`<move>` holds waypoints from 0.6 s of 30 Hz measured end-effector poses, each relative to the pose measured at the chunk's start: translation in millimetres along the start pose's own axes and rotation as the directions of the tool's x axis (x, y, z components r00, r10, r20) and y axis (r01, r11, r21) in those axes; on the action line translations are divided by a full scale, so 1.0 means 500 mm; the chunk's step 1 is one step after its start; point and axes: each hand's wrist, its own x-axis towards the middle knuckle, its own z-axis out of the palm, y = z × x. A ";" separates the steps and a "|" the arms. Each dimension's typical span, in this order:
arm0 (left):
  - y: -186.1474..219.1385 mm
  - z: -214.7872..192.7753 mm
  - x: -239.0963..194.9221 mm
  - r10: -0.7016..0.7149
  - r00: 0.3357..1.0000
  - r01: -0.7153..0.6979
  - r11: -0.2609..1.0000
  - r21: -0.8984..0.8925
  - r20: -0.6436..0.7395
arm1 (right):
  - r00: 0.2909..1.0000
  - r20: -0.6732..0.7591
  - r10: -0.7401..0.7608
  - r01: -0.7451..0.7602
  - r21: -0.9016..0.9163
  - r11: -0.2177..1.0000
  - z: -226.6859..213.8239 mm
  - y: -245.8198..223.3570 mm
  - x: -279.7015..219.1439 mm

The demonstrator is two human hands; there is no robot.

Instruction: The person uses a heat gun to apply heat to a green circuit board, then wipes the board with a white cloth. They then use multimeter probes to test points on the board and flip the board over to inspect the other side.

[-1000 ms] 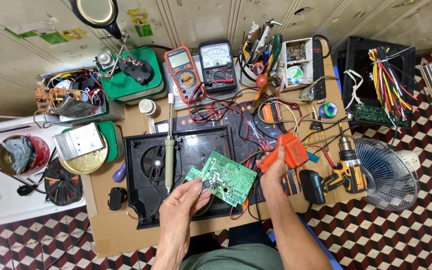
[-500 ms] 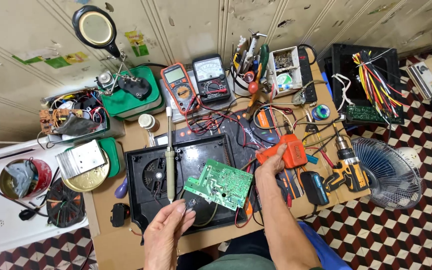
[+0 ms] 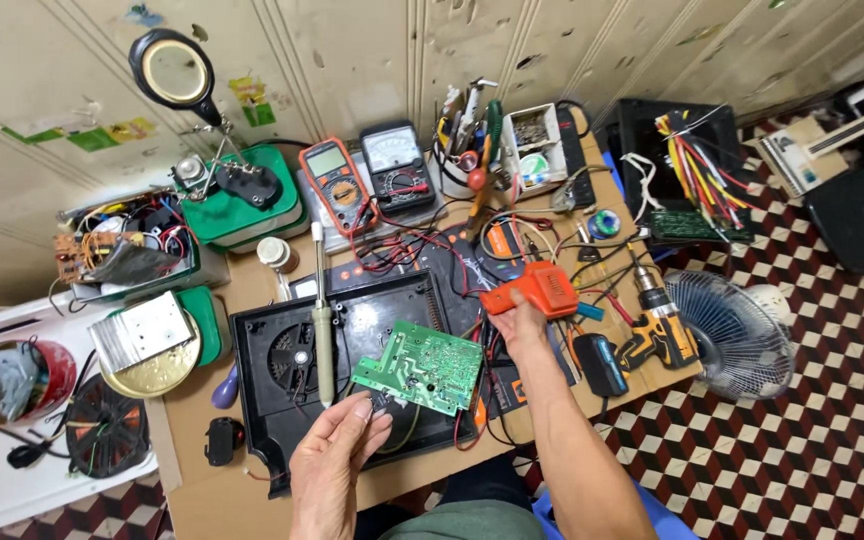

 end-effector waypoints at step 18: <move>-0.029 -0.007 0.030 -0.026 0.990 0.008 0.992 0.122 0.141 | 0.950 0.164 -0.264 0.264 0.019 0.964 -0.175 -0.146 -0.472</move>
